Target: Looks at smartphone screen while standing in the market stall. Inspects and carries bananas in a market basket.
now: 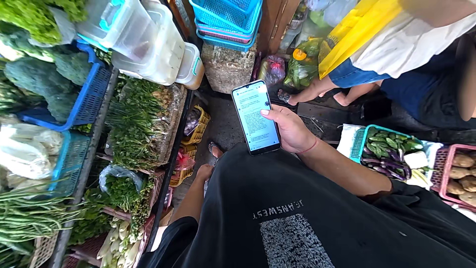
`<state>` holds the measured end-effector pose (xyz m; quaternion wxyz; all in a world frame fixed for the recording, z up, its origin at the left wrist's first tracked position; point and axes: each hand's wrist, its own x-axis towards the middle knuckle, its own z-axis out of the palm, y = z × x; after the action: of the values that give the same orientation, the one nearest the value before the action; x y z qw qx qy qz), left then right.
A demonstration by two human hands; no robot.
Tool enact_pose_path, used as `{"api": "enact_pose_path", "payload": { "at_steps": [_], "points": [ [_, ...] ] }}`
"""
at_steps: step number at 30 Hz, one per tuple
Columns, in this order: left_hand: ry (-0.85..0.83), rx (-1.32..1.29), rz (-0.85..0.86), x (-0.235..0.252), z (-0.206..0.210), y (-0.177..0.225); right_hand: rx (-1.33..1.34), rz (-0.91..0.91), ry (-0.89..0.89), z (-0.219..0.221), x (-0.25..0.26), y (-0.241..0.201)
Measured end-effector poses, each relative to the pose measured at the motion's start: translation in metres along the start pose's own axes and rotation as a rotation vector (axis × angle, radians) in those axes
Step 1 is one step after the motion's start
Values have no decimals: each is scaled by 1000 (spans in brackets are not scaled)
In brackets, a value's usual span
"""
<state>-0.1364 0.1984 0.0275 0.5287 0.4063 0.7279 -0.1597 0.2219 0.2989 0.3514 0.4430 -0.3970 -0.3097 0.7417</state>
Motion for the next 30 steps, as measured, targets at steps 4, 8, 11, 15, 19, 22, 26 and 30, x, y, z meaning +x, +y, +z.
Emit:
{"api": "enact_pose_path", "payload": {
  "at_steps": [4,8,11,15,19,22,26,30],
  "points": [
    [3,20,10,4,1,-3,-3,0,1,0,-1,-1],
    [2,25,9,4,1,-4,4,-3,7,1,-2,-1],
    [-2,32,25,3,0,-4,1,-3,11,1,-3,-2],
    [5,23,33,10,1,-10,1,-3,10,1,-2,0],
    [-1,15,15,4,1,-9,-2,-1,10,1,-2,0],
    [-9,37,19,-4,-1,-3,-11,12,22,3,-2,-1],
    [-11,42,23,-3,0,-5,-7,12,22,4,-2,0],
    [-8,32,12,-1,1,-6,-2,12,11,2,-3,2]
  ]
}}
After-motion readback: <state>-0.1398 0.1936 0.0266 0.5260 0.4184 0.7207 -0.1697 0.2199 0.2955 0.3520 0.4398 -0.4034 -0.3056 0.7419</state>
